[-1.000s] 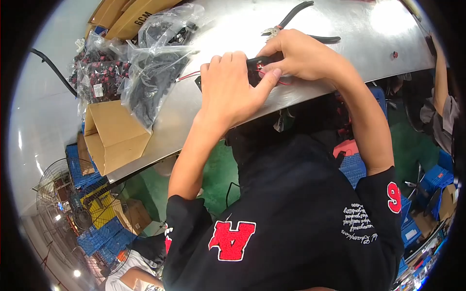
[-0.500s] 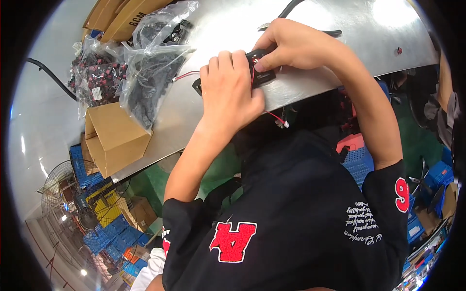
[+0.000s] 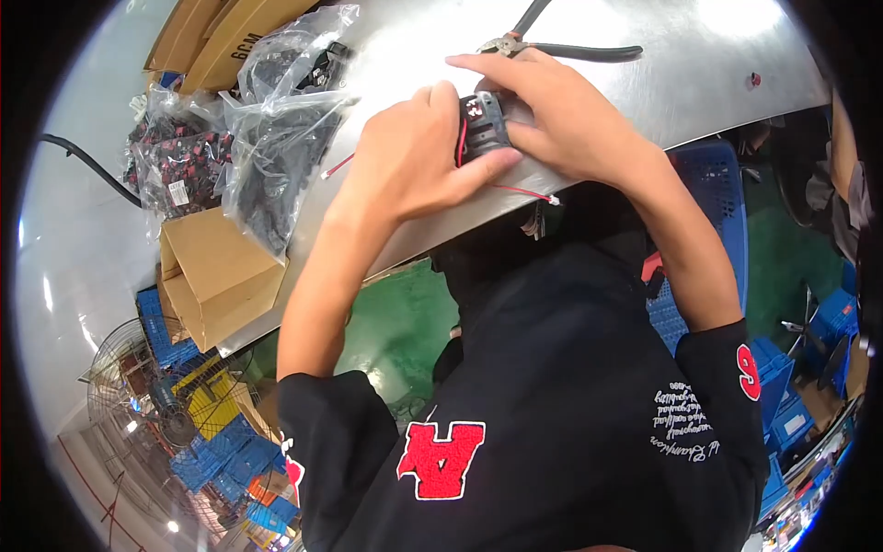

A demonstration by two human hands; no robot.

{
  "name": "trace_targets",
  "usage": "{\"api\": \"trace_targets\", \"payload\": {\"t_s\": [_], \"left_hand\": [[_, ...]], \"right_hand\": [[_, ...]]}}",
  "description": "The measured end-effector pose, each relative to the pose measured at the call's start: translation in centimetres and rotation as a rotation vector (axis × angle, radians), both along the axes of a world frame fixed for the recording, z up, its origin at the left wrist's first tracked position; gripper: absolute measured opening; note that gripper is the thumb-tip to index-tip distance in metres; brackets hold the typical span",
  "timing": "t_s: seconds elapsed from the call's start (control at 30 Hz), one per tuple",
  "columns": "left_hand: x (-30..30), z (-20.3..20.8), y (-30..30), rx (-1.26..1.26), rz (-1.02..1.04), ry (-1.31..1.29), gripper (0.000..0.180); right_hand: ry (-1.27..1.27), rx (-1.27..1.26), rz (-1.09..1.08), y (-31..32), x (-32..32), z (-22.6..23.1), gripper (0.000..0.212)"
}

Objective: Assembling small electronic components by inserting internal parts and using pliers to secure the assembly.

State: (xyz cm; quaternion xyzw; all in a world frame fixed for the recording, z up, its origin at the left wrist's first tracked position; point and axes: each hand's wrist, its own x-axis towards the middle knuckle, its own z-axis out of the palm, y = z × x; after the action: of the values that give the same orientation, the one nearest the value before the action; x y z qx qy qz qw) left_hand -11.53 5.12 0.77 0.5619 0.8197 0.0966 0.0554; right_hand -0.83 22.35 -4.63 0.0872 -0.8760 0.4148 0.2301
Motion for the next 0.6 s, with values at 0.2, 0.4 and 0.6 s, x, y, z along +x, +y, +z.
{"api": "trace_targets", "payload": {"t_s": [0.2, 0.4, 0.6], "left_hand": [[-1.0, 1.1, 0.5, -0.138, -0.018, -0.163, 0.062], [0.0, -0.3, 0.1, -0.029, -0.02, -0.027, 0.056], [0.5, -1.1, -0.1, 0.003, -0.042, 0.108, 0.059]], "right_hand": [[-0.044, -0.064, -0.094, -0.6, -0.4, -0.7, 0.077], [-0.176, -0.142, -0.069, -0.6, 0.2, 0.3, 0.076], [-0.172, -0.279, 0.051, 0.7, 0.8, 0.3, 0.06]]}}
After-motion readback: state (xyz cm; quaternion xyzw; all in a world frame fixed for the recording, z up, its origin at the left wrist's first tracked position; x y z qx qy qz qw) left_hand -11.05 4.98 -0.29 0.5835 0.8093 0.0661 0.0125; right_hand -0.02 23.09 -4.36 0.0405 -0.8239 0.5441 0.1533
